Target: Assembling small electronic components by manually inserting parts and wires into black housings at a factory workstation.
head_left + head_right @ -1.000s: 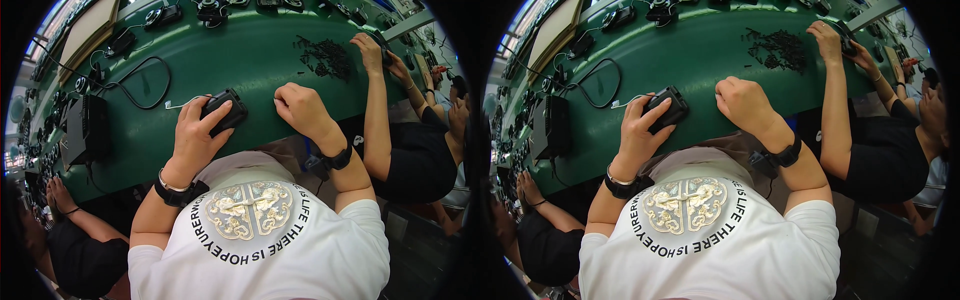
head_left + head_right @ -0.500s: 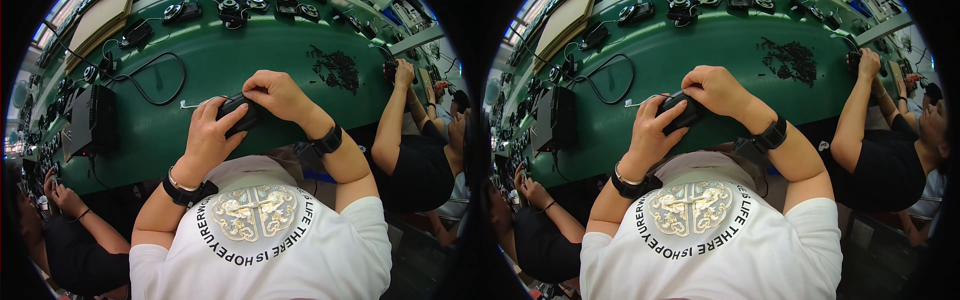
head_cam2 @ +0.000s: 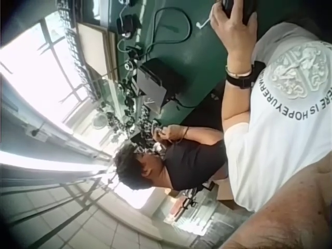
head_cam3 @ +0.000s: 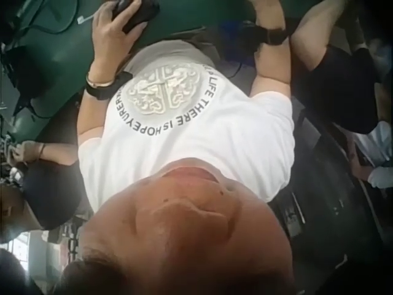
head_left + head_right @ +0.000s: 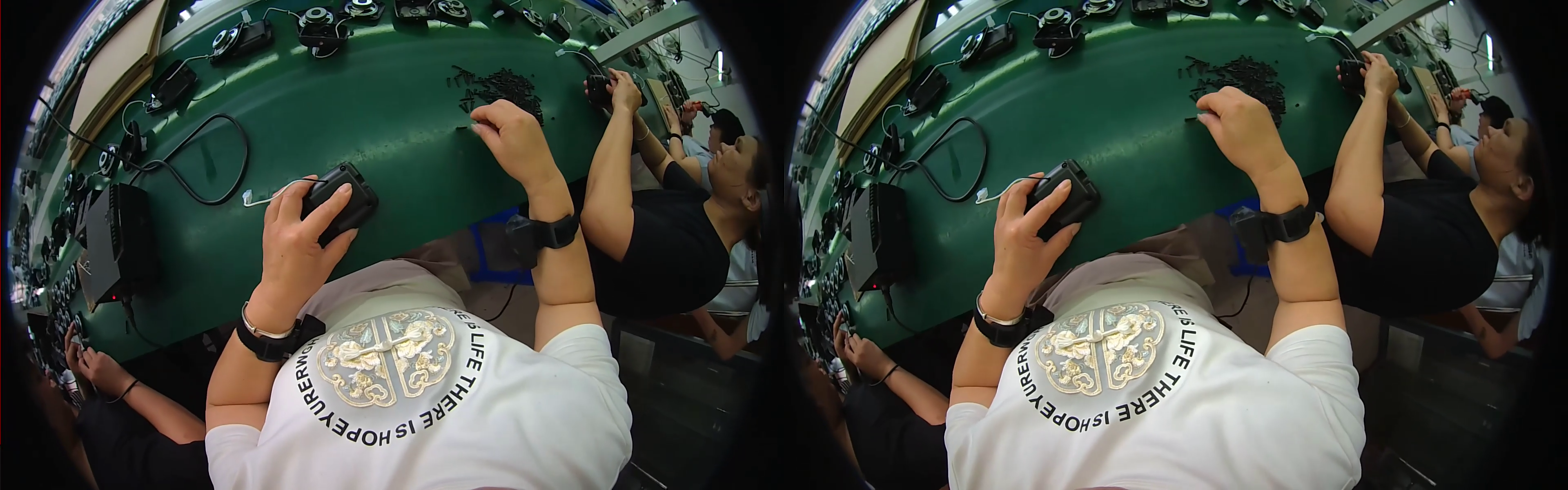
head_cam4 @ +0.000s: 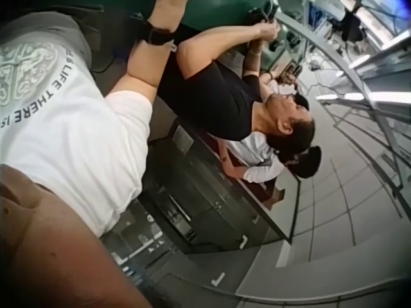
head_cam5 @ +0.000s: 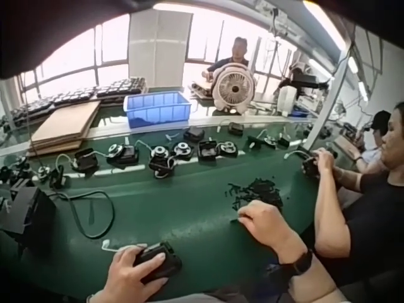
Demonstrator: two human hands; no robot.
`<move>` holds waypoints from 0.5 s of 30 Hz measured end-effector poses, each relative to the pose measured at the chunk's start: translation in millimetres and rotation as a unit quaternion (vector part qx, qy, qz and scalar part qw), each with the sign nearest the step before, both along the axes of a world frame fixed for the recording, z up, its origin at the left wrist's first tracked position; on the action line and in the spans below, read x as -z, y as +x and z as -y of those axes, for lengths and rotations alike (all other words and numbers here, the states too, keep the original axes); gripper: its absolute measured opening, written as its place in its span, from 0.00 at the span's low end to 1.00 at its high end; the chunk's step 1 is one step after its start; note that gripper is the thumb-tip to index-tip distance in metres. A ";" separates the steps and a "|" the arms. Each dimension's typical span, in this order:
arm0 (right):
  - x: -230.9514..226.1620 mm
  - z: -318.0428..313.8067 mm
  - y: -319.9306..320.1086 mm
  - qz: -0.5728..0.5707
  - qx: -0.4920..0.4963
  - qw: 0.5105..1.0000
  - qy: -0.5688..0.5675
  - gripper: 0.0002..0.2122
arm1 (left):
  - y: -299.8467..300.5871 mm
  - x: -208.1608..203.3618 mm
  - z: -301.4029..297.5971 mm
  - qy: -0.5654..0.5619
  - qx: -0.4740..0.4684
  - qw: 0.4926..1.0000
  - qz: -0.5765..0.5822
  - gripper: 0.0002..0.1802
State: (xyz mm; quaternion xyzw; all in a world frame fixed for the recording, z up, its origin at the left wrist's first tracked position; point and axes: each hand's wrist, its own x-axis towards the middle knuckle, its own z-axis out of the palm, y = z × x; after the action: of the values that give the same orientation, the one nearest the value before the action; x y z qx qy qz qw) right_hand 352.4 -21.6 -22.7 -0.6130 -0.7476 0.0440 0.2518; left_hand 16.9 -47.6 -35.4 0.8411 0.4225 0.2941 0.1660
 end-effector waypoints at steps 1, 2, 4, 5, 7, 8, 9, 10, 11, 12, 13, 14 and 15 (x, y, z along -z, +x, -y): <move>2.4 -1.5 2.5 0.001 0.003 1.000 0.000 0.08 | 3.4 1.3 -0.3 -0.002 0.000 1.000 0.003 0.33; 6.1 -4.1 3.9 0.026 -0.014 1.000 0.000 0.08 | 6.4 2.5 -0.5 -0.003 0.000 1.000 0.006 0.33; 15.5 -7.1 -3.2 0.071 -0.055 0.996 -0.001 0.07 | 3.5 3.6 2.4 -0.009 -0.007 1.000 0.003 0.33; 16.4 -5.6 -4.5 0.068 -0.057 0.996 -0.003 0.07 | 4.3 3.7 1.5 -0.004 -0.003 1.000 0.004 0.33; 13.5 -1.3 -3.6 0.080 -0.040 0.996 -0.004 0.06 | 5.8 3.5 -0.8 0.006 0.004 1.000 0.006 0.33; 12.5 -1.2 -7.2 0.086 -0.033 0.996 -0.005 0.05 | 4.3 4.1 -1.0 0.004 0.000 1.000 0.002 0.33; 10.0 3.7 -17.7 0.083 -0.037 0.996 -0.006 0.05 | 2.8 4.6 -1.1 0.006 0.007 1.000 0.003 0.33; 7.3 13.3 -35.5 -0.097 -0.062 0.990 -0.078 0.04 | -0.1 6.1 -0.2 0.008 0.009 1.000 0.002 0.33; 3.4 26.4 -53.7 -0.270 -0.079 0.948 -0.148 0.03 | -2.5 7.0 0.8 0.011 0.014 1.000 0.003 0.33; 3.3 34.5 -70.1 -0.433 -0.093 0.870 -0.214 0.03 | -5.9 8.0 2.4 0.009 0.008 1.000 0.000 0.33; 5.5 40.6 -83.5 -0.435 -0.090 0.870 -0.214 0.03 | -5.7 7.8 2.8 0.007 0.011 1.000 0.003 0.33; 9.6 45.0 -98.1 -0.398 -0.143 0.892 -0.161 0.02 | -5.7 7.8 3.4 0.005 0.014 1.000 0.006 0.33; 13.1 45.0 -106.7 -0.357 -0.197 0.907 -0.106 0.01 | -4.7 7.9 3.4 0.005 0.014 1.000 0.009 0.33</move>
State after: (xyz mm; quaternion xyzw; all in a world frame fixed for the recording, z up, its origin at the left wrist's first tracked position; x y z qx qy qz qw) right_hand 245.7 -66.7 -35.9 -0.4193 -0.7041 0.3876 0.4221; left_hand 12.2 -50.9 -43.3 0.8451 0.4077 0.3012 0.1699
